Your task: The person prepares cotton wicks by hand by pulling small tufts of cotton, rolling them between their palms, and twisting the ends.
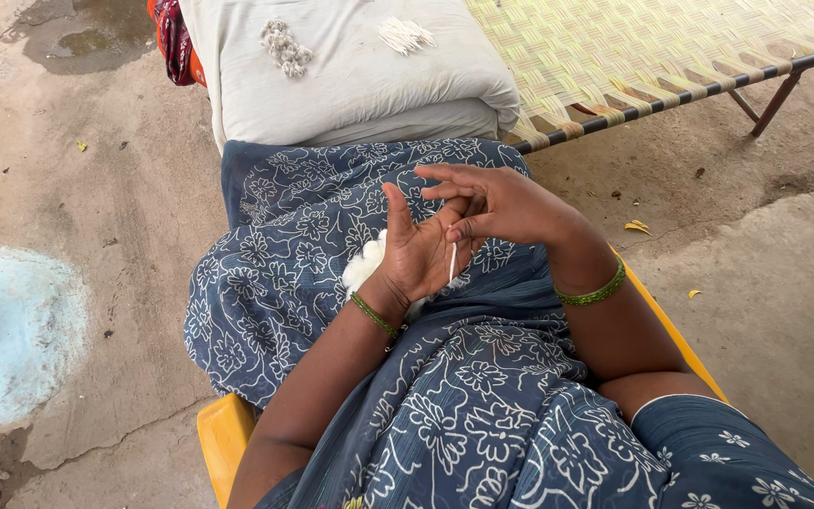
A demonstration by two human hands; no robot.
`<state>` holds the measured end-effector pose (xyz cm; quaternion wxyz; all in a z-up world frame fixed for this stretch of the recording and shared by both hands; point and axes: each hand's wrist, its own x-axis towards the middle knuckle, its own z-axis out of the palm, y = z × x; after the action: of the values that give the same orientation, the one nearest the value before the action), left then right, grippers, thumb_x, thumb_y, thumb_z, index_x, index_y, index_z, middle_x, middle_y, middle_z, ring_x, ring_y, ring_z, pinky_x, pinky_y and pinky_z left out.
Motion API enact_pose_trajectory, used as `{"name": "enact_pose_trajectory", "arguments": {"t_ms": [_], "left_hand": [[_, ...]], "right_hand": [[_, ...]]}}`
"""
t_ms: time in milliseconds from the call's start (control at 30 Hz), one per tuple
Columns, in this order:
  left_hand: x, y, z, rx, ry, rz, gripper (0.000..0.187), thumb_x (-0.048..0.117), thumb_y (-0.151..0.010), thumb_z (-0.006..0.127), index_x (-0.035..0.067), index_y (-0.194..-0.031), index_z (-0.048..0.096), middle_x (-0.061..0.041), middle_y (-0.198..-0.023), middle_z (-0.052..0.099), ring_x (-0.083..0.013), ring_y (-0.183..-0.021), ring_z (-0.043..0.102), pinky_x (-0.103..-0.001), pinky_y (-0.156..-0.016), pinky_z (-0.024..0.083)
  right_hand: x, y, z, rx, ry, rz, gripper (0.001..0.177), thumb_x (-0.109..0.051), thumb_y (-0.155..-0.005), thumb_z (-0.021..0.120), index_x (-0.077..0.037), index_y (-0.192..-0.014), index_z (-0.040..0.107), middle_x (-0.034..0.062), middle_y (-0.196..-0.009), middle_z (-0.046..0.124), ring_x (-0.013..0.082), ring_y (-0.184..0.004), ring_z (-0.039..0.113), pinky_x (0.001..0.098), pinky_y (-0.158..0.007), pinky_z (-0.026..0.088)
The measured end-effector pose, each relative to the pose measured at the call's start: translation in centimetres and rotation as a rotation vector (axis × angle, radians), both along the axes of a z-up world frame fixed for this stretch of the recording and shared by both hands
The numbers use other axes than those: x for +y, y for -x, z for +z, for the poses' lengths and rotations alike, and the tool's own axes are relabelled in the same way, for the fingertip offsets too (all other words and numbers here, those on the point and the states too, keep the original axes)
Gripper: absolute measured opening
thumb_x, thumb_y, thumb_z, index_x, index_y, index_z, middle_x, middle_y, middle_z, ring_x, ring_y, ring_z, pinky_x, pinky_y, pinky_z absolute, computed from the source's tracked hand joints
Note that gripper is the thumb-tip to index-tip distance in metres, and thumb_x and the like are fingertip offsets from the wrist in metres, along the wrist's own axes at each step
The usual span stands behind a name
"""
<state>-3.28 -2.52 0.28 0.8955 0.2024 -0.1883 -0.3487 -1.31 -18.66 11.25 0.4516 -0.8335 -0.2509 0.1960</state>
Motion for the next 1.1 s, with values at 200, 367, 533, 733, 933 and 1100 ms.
{"name": "enact_pose_trajectory", "arguments": {"t_ms": [200,367,533,733,933,1100], "left_hand": [[-0.5,-0.2,-1.3,0.05,0.264,-0.013,0.142,0.105,-0.076,0.028,-0.002,-0.168,0.017,-0.014,-0.167,0.036,-0.0217,-0.14,0.049,-0.031,-0.121,0.039],[-0.5,-0.2,-0.2,0.127,0.308,0.169,0.131,0.103,-0.08,0.031,0.012,-0.172,0.013,-0.014,-0.162,0.031,-0.024,-0.144,0.044,-0.037,-0.119,0.044],[0.5,-0.6,1.9,0.084,0.204,0.46,0.12,0.096,-0.077,0.034,0.021,-0.166,0.005,-0.015,-0.171,0.019,-0.0299,-0.151,0.032,-0.045,-0.122,0.036],[0.9,-0.8,1.8,0.058,0.176,0.545,0.116,0.096,-0.08,0.03,0.028,-0.169,0.0,-0.012,-0.175,0.011,-0.0306,-0.162,0.014,-0.045,-0.131,0.015],[0.9,-0.9,1.4,0.075,0.185,0.546,0.111,0.094,-0.081,0.025,0.03,-0.168,-0.003,-0.01,-0.176,0.003,-0.0308,-0.162,0.007,-0.05,-0.134,0.006],[1.8,-1.5,1.9,-0.04,-0.146,0.596,0.101,0.083,-0.091,0.033,0.027,-0.167,0.001,-0.011,-0.175,0.008,-0.0311,-0.161,0.012,-0.048,-0.131,0.011]], "right_hand": [[-0.6,0.0,-0.6,0.068,-0.031,-0.109,0.09,-0.016,-0.079,0.077,-0.03,-0.157,0.034,0.0081,-0.141,0.067,0.0093,-0.08,0.069,0.0305,-0.062,0.064],[-1.3,-0.5,-2.4,-0.133,-0.298,-0.111,0.065,-0.032,-0.095,0.069,-0.025,-0.156,0.046,0.0056,-0.15,0.063,0.0106,-0.1,0.062,0.0315,-0.082,0.06],[-0.3,2.2,-2.0,-0.77,0.083,-0.165,0.033,-0.038,-0.082,0.085,-0.019,-0.107,0.078,0.0031,-0.141,0.064,0.0271,-0.143,0.047,0.052,-0.118,0.035],[1.7,3.5,-2.7,-0.823,0.239,-0.257,0.012,-0.028,-0.08,0.085,-0.022,-0.088,0.08,-0.0052,-0.132,0.069,0.0237,-0.141,0.05,0.061,-0.122,0.021],[1.9,3.4,-4.0,-0.851,0.245,-0.272,0.012,-0.027,-0.08,0.084,-0.02,-0.082,0.074,-0.006,-0.129,0.07,0.0225,-0.14,0.051,0.0637,-0.124,0.017],[-1.3,0.9,-4.9,-0.896,0.36,-0.322,0.009,-0.025,-0.081,0.082,-0.023,-0.079,0.073,-0.0037,-0.139,0.067,0.0267,-0.15,0.04,0.0644,-0.125,0.007]]}}
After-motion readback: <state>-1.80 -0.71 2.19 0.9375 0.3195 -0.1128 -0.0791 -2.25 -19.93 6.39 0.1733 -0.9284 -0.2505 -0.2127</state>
